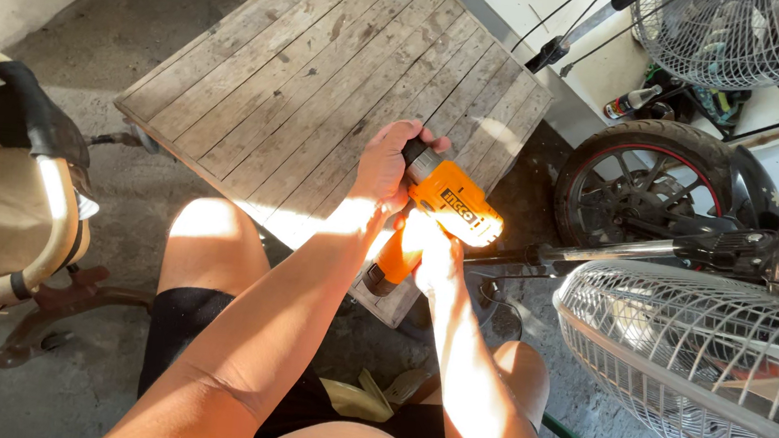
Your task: The person uses an orange cordless drill to remove screws from the front grille of a standing fan, then removes the grille and the fan blade. The person places the removed parts on a nearby wooden table.
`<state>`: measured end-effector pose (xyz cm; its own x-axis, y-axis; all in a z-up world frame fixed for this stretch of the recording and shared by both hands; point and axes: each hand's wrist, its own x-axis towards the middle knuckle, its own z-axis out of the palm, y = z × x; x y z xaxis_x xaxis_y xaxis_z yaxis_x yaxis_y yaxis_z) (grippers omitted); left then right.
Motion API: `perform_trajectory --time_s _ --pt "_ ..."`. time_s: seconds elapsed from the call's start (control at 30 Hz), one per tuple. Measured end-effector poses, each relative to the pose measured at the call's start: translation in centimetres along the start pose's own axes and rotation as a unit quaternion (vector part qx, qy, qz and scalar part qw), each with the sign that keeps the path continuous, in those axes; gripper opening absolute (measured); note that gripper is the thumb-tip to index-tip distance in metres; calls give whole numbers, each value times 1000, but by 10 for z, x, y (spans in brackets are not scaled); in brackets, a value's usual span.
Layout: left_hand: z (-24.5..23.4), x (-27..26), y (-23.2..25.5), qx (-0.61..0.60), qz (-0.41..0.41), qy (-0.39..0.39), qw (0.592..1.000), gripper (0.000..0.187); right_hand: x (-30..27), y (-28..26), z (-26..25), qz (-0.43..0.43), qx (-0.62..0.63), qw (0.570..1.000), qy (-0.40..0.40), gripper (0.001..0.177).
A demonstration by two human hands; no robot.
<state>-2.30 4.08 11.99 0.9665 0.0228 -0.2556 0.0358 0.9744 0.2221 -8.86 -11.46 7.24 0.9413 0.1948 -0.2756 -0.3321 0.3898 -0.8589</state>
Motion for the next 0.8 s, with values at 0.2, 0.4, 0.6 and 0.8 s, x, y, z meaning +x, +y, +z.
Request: perform_trajectory --time_s 0.2,0.4,0.6,0.8 --pt "-14 18 -7 -6 -42 -5 999 15 18 4 -23 11 -137 990 36 19" --pt "-43 37 -31 -39 -119 143 982 21 17 5 -29 -65 -394 915 49 19" --pt "-65 48 -45 -107 -149 192 964 19 10 -16 -30 -25 -426 904 30 20" --pt "-48 38 -40 -124 -150 157 968 15 -1 -30 9 -75 -608 789 56 25"
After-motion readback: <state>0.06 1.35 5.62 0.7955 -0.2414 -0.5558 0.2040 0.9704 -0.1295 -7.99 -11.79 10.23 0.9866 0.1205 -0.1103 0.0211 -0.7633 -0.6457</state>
